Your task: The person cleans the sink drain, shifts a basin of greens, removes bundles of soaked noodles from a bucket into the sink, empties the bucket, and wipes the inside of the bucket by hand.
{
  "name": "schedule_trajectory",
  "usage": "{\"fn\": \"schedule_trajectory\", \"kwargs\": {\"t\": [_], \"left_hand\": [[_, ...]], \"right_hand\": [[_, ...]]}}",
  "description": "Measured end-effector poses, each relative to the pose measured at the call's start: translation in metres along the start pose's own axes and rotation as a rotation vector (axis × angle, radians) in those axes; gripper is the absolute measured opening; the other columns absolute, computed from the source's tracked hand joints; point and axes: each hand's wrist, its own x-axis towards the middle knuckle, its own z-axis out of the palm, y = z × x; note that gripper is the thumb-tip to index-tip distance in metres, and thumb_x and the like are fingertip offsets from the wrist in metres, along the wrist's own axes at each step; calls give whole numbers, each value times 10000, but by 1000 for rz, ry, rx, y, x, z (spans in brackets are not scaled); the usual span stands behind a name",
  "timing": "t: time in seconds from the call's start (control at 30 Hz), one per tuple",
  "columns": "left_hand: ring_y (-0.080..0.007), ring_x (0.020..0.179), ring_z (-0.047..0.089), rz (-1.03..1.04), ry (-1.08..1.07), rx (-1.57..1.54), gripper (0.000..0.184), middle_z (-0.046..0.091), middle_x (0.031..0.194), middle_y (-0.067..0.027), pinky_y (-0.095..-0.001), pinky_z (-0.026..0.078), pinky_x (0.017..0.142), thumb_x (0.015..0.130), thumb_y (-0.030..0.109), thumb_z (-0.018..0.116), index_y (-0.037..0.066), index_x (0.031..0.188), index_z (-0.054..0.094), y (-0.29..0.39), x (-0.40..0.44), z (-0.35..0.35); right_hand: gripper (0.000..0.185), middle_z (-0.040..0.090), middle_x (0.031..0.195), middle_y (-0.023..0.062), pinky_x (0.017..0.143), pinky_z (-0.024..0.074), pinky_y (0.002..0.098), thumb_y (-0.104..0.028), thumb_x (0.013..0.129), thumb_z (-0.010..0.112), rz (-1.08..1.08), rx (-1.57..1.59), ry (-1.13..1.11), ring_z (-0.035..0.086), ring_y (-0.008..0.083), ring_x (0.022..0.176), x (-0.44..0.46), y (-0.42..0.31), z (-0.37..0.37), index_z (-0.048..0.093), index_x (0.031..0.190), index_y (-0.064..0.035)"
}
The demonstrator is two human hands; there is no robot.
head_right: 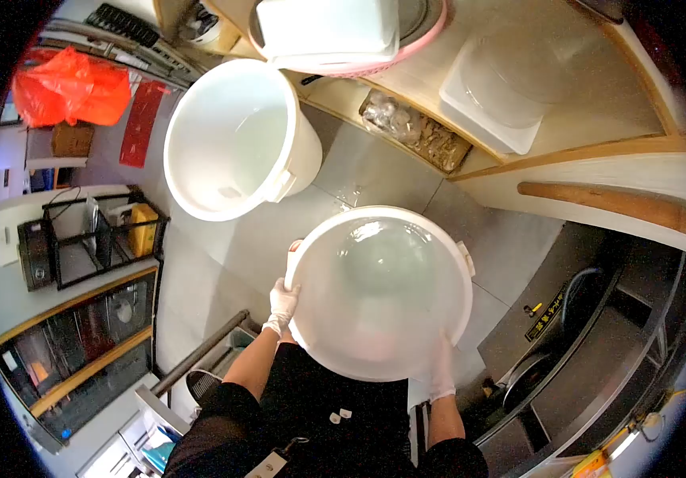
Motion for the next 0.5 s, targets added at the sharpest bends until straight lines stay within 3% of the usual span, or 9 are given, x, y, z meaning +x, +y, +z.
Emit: {"fn": "schedule_trajectory", "kwargs": {"t": [0.07,0.23,0.33,0.43,0.5], "left_hand": [[-320,641,608,-34,-74,-213,296,610,714,-202,-365,488,632,745,259,633,-6,865,576,4,23,-6],[-278,600,598,-97,-117,-122,323,604,676,-172,-357,468,583,736,270,622,-10,893,583,19,45,-21],[-272,604,602,-134,-106,-42,345,603,671,-176,-360,464,576,739,289,620,-20,888,582,20,36,-38],[-258,605,601,-158,-120,-86,348,602,670,-172,-352,464,578,745,293,616,-24,884,583,16,25,-82],[-237,596,596,-147,-108,-187,333,599,659,-159,-343,461,575,754,285,612,-24,875,583,26,32,-110]], "right_hand": [[437,527,1100,96,823,415,306,-222,827,557,32,-20,48,510,191,972,-9,1,2,483,1164,47],[313,569,881,73,613,454,285,-155,780,583,10,-275,144,553,148,742,6,7,-10,536,1019,41],[239,534,820,29,596,424,272,-159,791,559,-26,-307,206,506,136,699,3,-5,-4,529,936,29],[186,530,785,35,594,429,265,-75,743,573,183,-574,172,509,127,669,-66,-77,51,539,883,42],[220,552,749,56,534,431,268,-56,731,543,81,-474,210,536,143,621,-71,-71,49,542,917,63]]}}
